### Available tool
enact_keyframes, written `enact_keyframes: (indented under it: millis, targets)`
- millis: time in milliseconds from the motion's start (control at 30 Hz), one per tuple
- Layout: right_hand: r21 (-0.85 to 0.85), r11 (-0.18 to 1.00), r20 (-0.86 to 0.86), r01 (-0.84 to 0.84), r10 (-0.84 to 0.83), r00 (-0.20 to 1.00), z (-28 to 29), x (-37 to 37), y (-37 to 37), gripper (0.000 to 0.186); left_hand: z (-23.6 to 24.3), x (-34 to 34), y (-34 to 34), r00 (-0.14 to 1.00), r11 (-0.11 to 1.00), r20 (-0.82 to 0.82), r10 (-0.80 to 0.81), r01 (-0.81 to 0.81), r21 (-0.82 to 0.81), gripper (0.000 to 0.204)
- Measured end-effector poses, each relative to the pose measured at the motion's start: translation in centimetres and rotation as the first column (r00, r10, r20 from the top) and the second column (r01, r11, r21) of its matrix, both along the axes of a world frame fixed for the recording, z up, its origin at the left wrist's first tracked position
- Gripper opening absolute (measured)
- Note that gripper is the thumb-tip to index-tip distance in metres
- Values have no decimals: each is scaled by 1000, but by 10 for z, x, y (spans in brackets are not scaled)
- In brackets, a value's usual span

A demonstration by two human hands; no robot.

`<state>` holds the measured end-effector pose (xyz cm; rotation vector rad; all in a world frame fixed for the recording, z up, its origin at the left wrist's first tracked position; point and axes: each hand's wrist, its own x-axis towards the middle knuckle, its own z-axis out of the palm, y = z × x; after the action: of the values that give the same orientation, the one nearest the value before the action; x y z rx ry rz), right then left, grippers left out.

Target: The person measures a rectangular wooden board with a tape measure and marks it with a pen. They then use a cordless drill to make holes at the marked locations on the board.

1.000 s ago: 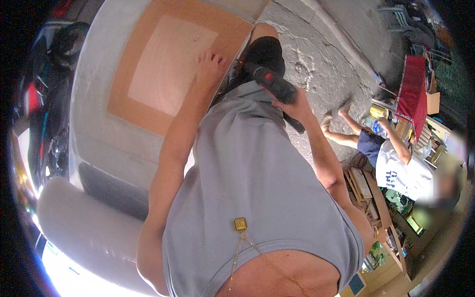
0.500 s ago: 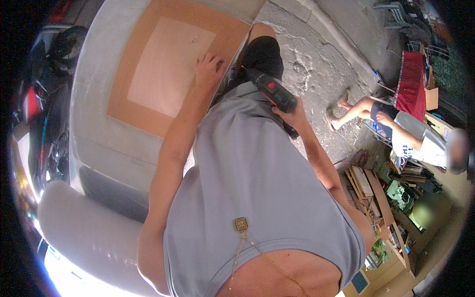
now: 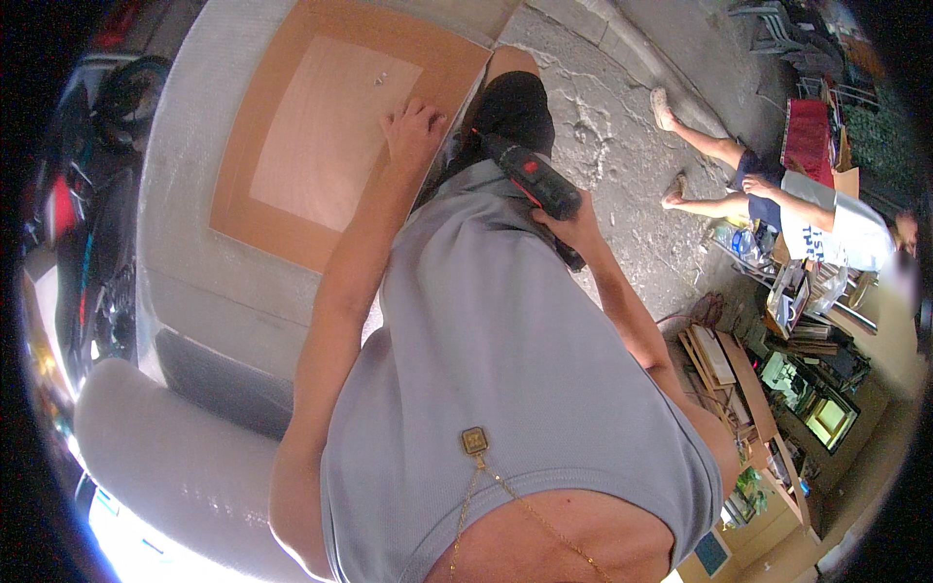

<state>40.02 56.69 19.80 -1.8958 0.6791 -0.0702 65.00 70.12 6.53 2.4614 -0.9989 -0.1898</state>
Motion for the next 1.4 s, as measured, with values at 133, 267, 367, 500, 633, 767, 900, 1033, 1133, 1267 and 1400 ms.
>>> enact_keyframes:
  millis: [133, 267, 367, 500, 633, 767, 900, 1033, 1133, 1267, 1400]
  targets:
    - [-64, 996, -42, 63, -66, 997, 15, -1, 13, 43, -1, -2, 1, 1000, 991, 21, -23, 21, 130, 25]
    - [8, 1000, -112, -8, 8, 994, 13, -9, 2, 47, 4, -8, 1, 999, 986, -10, -35, 36, 163, 25]
    - [20, 998, -136, -52, 54, 989, 23, -1, -1, 53, 9, -8, -4, 998, 972, -59, -36, 48, 231, 25]
    - [-84, 992, -254, -98, 73, 965, 56, 22, -2, 42, 7, -6, -9, 994, 962, -105, -29, 56, 267, 25]
    - [-19, 986, -141, -163, 159, 977, 16, 20, -25, 48, 2, -6, -12, 995, 970, -104, -10, 35, 242, 26]
    - [-41, 991, -218, -131, 119, 969, 1, 19, -29, 48, 7, -11, -7, 990, 982, -141, 6, 20, 187, 30]
    - [-25, 992, -266, -122, 111, 958, 7, 21, -26, 47, 0, -12, -2, 981, 988, -194, 2, 28, 152, 28]
    - [-13, 989, -248, -146, 138, 959, 7, 20, -23, 43, -8, -14, 4, 991, 990, -136, -6, 25, 135, 22]
    - [42, 987, -213, -156, 161, 964, 8, 17, -22, 43, -4, -17, 8, 993, 992, -120, 1, 14, 125, 23]
    - [58, 994, -189, -91, 100, 977, 11, 14, -21, 48, -10, -21, 15, 990, 993, -141, 6, 11, 117, 23]
    - [27, 999, -99, -25, 27, 995, -15, 5, -27, 49, -17, -25, 21, 992, 994, -126, 5, 8, 108, 23]
